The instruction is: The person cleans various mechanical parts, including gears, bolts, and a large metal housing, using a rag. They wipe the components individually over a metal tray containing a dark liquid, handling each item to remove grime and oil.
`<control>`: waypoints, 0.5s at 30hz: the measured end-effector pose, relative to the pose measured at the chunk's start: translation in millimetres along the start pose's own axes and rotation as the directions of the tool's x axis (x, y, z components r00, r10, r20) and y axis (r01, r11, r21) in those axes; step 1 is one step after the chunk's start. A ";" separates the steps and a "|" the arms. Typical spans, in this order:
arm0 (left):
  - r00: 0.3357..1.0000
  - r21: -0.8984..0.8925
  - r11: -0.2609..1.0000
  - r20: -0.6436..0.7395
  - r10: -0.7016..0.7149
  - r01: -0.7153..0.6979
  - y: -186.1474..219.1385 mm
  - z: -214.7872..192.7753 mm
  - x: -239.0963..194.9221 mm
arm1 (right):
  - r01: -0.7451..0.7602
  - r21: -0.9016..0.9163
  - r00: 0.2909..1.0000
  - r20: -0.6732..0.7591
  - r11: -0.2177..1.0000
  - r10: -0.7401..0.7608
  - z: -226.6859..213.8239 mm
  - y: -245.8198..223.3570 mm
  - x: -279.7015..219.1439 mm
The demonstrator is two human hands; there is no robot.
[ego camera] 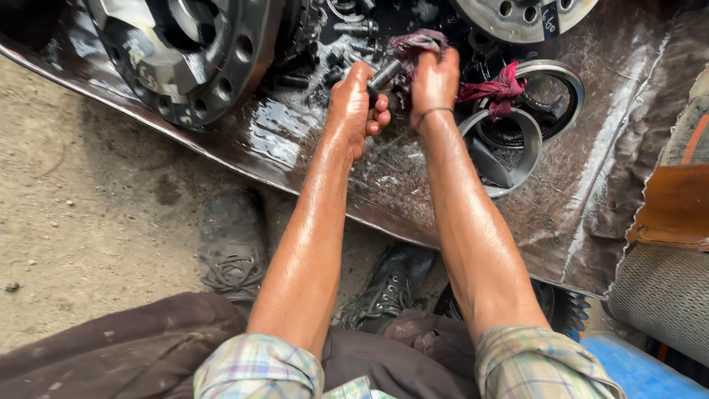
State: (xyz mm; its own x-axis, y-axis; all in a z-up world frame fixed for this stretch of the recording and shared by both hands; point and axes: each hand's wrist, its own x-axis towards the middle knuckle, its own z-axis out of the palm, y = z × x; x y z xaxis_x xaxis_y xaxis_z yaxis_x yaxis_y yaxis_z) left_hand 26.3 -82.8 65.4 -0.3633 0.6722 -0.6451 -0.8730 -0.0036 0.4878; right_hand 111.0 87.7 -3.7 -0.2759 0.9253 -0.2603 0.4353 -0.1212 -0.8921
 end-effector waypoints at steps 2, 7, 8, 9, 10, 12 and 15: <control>0.998 -0.028 0.998 -0.001 -0.062 0.062 6.4 -6.3 4.4 | 0.240 -0.341 0.968 0.011 0.909 -0.251 -17.5 5.1 1.6; 0.998 -0.063 0.998 0.054 -0.017 0.020 5.0 -9.8 12.7 | 0.685 -0.685 0.677 0.473 0.247 -0.564 -36.6 23.1 -32.5; 0.999 -0.067 0.997 0.049 -0.021 0.024 7.2 -8.2 12.2 | 0.714 -0.635 0.676 0.513 0.296 -0.529 -36.8 23.4 -43.6; 0.997 -0.096 0.995 0.070 -0.031 0.038 10.6 -8.3 10.7 | 0.737 -0.581 0.669 0.554 0.345 -0.496 -36.6 19.5 -50.4; 0.995 -0.124 0.991 0.091 -0.041 0.052 14.1 -10.2 8.0 | 0.703 -0.574 0.712 0.568 0.421 -0.413 -38.3 11.3 -52.5; 0.995 -0.140 0.989 0.093 -0.040 0.053 22.8 -13.1 7.3 | 0.613 -0.554 0.762 0.603 0.563 -0.237 -37.6 -8.1 -57.9; 1.000 -0.054 0.998 0.012 -0.024 0.025 29.0 -17.4 15.0 | 0.630 0.051 0.661 0.488 0.775 -0.570 -41.0 -43.4 -77.2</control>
State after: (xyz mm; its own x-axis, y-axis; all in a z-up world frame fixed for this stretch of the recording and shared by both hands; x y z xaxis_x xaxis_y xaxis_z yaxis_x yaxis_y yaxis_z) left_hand -10.1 -85.7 59.6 -0.3378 0.6811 -0.6496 -0.8982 -0.0269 0.4388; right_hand 148.5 36.3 70.2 -0.8487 0.5052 0.1562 0.1198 0.4713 -0.8738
